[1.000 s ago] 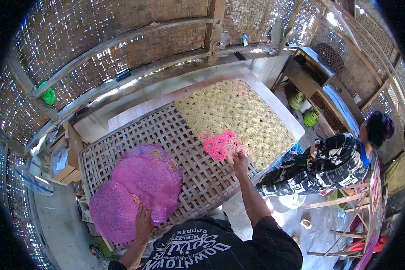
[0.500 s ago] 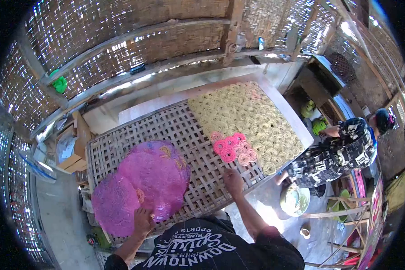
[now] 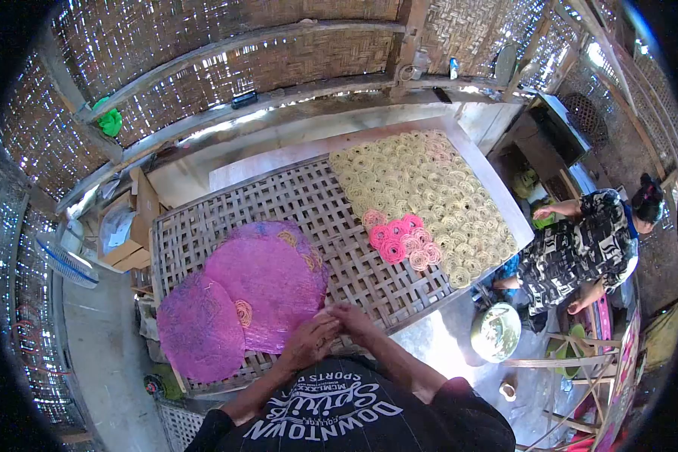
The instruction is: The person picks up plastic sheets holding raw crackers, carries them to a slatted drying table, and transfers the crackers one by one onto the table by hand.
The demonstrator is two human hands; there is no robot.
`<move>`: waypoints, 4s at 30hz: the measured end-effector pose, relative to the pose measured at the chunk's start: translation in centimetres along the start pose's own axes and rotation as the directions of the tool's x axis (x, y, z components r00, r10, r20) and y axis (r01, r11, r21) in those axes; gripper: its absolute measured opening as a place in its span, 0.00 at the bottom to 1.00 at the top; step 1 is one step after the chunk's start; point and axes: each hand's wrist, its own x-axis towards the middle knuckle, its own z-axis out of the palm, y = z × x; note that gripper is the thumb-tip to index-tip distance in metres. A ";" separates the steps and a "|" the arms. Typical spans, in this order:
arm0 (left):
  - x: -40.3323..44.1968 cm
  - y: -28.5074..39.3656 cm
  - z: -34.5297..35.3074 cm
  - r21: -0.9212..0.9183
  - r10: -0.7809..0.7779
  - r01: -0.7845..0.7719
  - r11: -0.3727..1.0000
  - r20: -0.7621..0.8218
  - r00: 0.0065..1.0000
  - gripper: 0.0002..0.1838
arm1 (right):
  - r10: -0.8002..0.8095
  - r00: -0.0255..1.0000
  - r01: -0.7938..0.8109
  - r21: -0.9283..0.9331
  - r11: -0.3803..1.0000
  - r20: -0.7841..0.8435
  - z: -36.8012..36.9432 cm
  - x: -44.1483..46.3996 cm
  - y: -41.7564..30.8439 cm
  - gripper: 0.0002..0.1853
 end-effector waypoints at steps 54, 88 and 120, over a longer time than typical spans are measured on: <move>-12.2 -10.6 -3.9 0.391 -0.488 0.753 0.530 -0.586 0.647 0.22 | -0.538 0.569 0.297 -0.455 0.840 -0.622 -19.4 -3.7 -1.6 0.11; -7.5 -9.7 -4.9 0.002 -0.242 0.883 0.470 -0.961 0.132 0.08 | -0.722 0.663 0.378 -0.744 0.551 -0.199 -13.5 -3.7 2.3 0.13; -3.1 -3.0 8.2 0.366 -0.555 0.731 0.576 -0.481 0.678 0.41 | -0.615 0.653 0.462 -0.411 0.786 -0.442 -21.6 -3.7 -1.8 0.10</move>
